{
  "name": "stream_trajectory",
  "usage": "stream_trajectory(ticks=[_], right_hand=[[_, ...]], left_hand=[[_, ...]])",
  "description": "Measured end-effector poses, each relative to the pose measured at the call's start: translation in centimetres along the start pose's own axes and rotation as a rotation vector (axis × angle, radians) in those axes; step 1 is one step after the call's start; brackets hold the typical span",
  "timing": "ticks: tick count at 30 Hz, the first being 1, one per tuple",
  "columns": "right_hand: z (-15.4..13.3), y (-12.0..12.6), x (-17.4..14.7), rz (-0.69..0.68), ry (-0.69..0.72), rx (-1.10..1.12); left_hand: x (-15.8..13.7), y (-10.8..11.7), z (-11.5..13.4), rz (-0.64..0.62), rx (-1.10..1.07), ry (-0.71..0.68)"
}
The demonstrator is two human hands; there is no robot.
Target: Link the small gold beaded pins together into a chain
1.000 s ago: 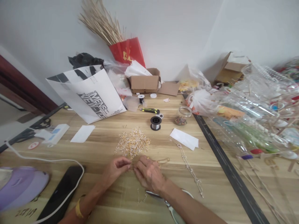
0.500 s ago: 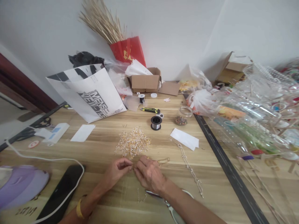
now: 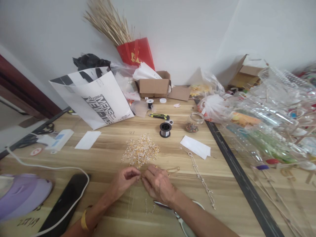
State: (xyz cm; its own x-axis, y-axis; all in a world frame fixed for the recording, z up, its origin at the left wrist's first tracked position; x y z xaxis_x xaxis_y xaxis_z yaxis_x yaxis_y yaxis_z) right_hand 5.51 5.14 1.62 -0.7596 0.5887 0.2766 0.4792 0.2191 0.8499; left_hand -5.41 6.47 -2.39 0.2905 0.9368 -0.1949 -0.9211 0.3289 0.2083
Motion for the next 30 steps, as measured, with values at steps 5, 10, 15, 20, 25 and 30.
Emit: stream_trajectory(ticks=[5, 10, 15, 20, 25, 30], right_hand=[[-0.1, 0.0, 0.0, -0.003, 0.008, 0.010], [0.0, -0.1, 0.0, -0.013, -0.007, 0.008], [0.0, -0.2, 0.0, -0.018, -0.001, 0.008], [-0.1, -0.1, 0.0, -0.005, 0.010, 0.011], [0.0, -0.1, 0.0, -0.015, -0.002, 0.021], [-0.2, 0.0, 0.0, -0.006, 0.005, 0.021]], left_hand=[[0.0, 0.0, 0.1, 0.002, 0.021, -0.009], [-0.1, 0.0, 0.3, 0.007, 0.050, -0.014], [-0.1, -0.1, 0.5, 0.023, 0.108, -0.043], [-0.3, 0.1, 1.1, 0.062, 0.169, -0.092], [-0.3, 0.1, 1.3, 0.077, 0.210, -0.120], [-0.4, 0.1, 1.5, 0.090, 0.228, -0.138]])
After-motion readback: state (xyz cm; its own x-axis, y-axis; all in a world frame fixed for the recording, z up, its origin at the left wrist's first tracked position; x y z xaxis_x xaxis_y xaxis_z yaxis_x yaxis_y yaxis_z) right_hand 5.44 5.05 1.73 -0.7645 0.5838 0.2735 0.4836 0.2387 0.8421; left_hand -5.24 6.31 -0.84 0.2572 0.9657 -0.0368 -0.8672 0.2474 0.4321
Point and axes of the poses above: each hand's wrist, its own x-axis towards the middle knuckle, its own y-axis out of the back of the hand, z = x × y, the point moved 9 cm from there along x, towards the middle knuckle, and after that the axes turned 11 degrees about -z, right-handed, at the moved point
